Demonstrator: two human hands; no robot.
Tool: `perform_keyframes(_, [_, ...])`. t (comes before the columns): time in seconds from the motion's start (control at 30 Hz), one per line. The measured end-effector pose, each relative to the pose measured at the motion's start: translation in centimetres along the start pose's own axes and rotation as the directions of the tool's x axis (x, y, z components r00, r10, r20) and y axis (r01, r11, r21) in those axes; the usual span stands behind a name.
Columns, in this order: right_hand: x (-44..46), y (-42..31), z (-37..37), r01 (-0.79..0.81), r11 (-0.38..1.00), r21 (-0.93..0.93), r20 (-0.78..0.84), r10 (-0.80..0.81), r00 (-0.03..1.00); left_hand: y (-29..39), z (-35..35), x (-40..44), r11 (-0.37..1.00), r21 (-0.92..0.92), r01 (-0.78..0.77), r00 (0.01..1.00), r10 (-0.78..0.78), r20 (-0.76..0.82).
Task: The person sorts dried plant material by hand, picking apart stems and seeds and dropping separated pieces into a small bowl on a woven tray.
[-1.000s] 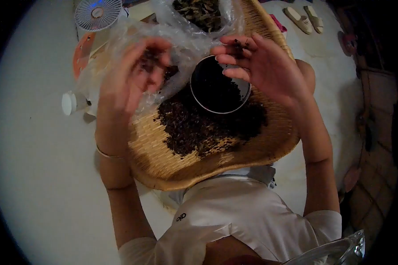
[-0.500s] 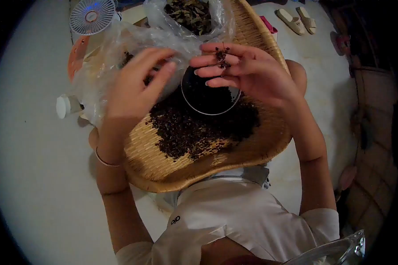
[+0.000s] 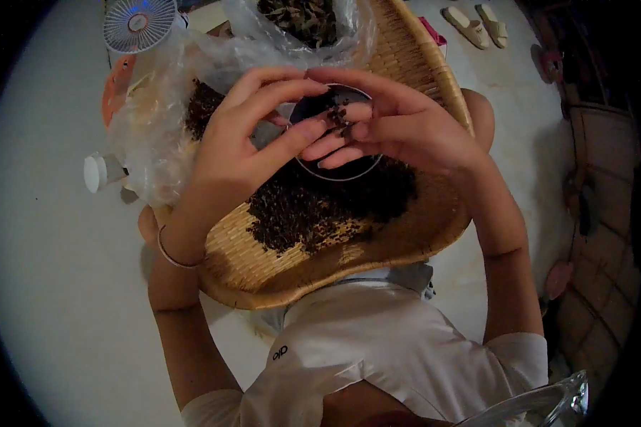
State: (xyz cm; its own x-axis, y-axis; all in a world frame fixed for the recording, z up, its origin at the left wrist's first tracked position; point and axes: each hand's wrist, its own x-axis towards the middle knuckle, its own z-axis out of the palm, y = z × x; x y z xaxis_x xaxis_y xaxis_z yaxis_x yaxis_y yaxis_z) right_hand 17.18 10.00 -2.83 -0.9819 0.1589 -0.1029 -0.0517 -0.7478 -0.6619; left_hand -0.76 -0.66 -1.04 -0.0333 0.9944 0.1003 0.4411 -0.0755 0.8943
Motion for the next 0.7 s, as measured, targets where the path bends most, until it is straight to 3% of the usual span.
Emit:
perform_keyframes(0.17, [-0.2, 0.1, 0.3, -0.037, 0.998, -0.044, -0.043, 0.035, 0.998, -0.1, 0.4, -0.2, 0.999, -0.017, 0.036, 0.998, -0.035, 0.051])
perform_keyframes(0.23, [-0.1, 0.1, 0.4, -0.058, 0.996, -0.063, -0.050, 0.055, 0.997, -0.1, 0.4, -0.3, 0.987, -0.110, 0.119, 0.988, -0.107, 0.110])
perform_keyframes(0.47, [-0.1, 0.3, 0.4, -0.081, 0.996, -0.040, -0.028, 0.080, 0.996, -0.9, 0.8, -0.3, 0.969, -0.208, 0.132, 0.985, -0.105, 0.134])
perform_keyframes(0.7, [0.2, 0.5, 0.0, -0.039, 0.999, 0.003, -0.005, 0.039, 0.999, -1.6, 0.9, -0.5, 0.896, -0.377, 0.233, 0.972, -0.207, 0.107])
